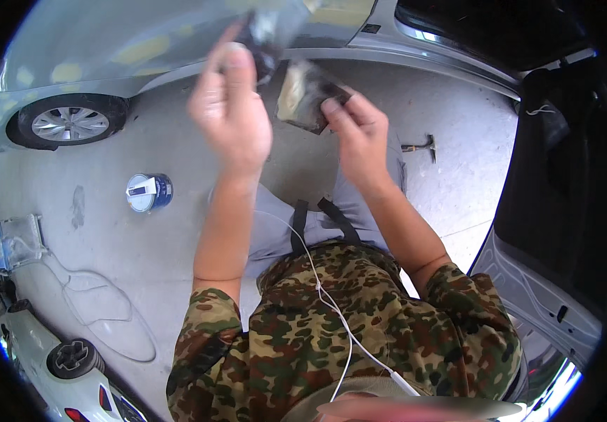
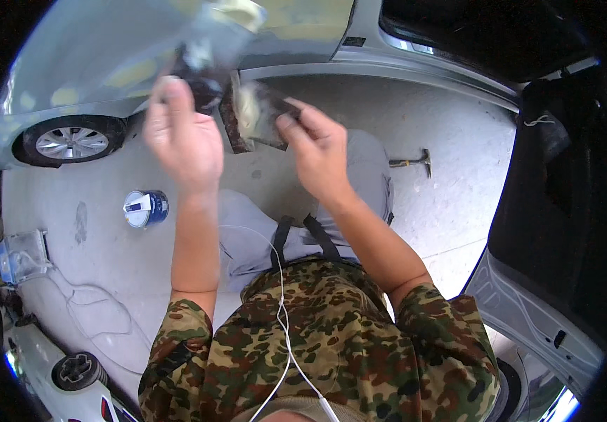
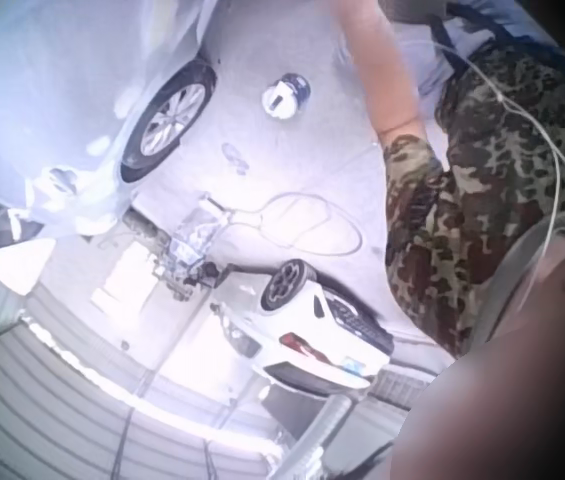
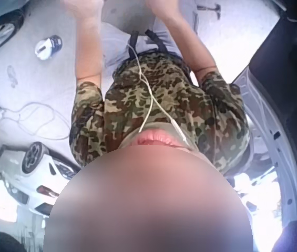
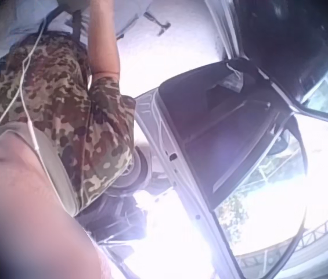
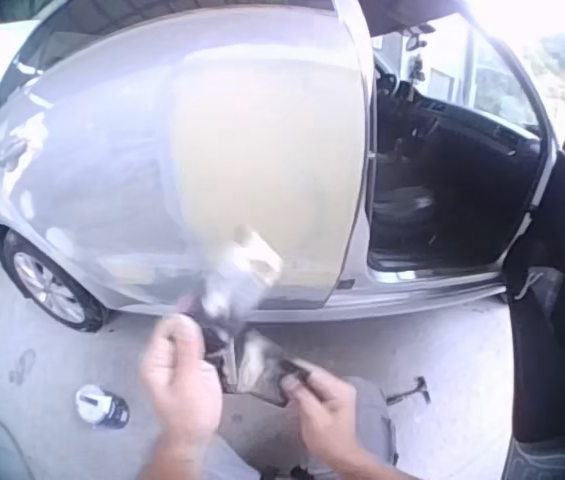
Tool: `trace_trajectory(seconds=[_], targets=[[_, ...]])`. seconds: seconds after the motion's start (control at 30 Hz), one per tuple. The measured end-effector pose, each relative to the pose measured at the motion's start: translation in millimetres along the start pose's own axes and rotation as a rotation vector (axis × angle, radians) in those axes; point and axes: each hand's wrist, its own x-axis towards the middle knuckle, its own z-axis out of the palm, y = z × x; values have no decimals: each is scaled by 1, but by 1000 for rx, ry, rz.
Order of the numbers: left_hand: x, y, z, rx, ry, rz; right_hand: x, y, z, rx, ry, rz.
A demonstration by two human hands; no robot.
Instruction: The person mixes body filler with a hardener on a metal palette knife, then applies and smooths the compound onto a silver car door using a spreader. The person works on a single area, repeatedly smoothing the surface.
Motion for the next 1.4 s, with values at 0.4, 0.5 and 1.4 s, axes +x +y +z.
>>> trace_trajectory(seconds=[0.4,0.5,1.4], targets=[[-82,-41,-38,-483,148,-678,17,-41,-3,377,-82,-44],[-81,-44,-41,-500,180,-668,12,-30,-19,-220,-225,-54],[-119,-53,-69,-3,100,-378,50,-41,-27,690,-140,131]])
